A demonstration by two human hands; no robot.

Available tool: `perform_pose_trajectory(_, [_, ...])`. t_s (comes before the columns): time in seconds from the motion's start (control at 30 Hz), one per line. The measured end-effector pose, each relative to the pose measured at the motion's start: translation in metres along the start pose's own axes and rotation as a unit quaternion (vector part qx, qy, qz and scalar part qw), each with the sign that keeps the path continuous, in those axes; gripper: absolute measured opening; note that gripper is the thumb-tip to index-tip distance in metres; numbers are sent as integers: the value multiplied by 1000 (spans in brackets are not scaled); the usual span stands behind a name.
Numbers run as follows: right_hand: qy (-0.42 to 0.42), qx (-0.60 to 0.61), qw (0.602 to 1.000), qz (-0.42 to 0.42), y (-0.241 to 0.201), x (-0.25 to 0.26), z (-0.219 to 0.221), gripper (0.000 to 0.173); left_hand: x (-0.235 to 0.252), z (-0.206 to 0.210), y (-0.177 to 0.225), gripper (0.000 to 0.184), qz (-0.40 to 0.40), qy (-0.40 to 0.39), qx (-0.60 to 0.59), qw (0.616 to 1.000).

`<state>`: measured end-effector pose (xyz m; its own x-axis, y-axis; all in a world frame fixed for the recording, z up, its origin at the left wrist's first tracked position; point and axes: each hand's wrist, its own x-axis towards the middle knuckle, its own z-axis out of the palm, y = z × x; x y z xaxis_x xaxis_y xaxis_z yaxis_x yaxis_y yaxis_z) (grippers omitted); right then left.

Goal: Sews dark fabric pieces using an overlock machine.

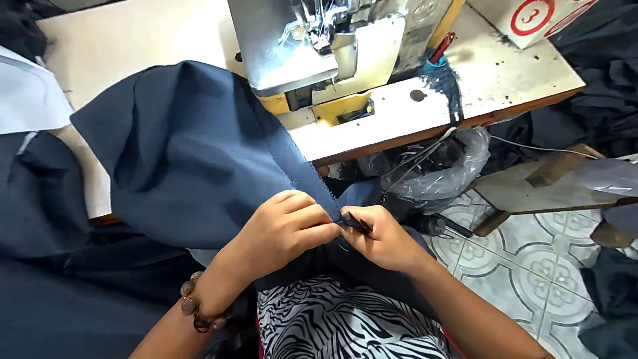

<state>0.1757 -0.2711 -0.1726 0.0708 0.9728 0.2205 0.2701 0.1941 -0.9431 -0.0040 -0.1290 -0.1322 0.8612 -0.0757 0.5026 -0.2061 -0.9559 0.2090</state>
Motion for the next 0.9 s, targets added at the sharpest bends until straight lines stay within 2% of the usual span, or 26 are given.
perform_pose_trajectory(0.17, [12,-9,1000,-21,-1,-8,5,14,-6,4,1,16,11,37,-11,999])
perform_pose_trajectory(0.3, [43,-38,996,-71,-2,-13,5,14,-7,5,5,10,25,64,-5,998])
perform_pose_trajectory(0.53, [27,-127,986,-100,-9,-22,4,17,-12,10,5,13,13,75,-17,997])
perform_pose_trajectory(0.9, [55,-145,981,-118,-9,-24,7,15,-13,12,8,12,8,84,-11,996])
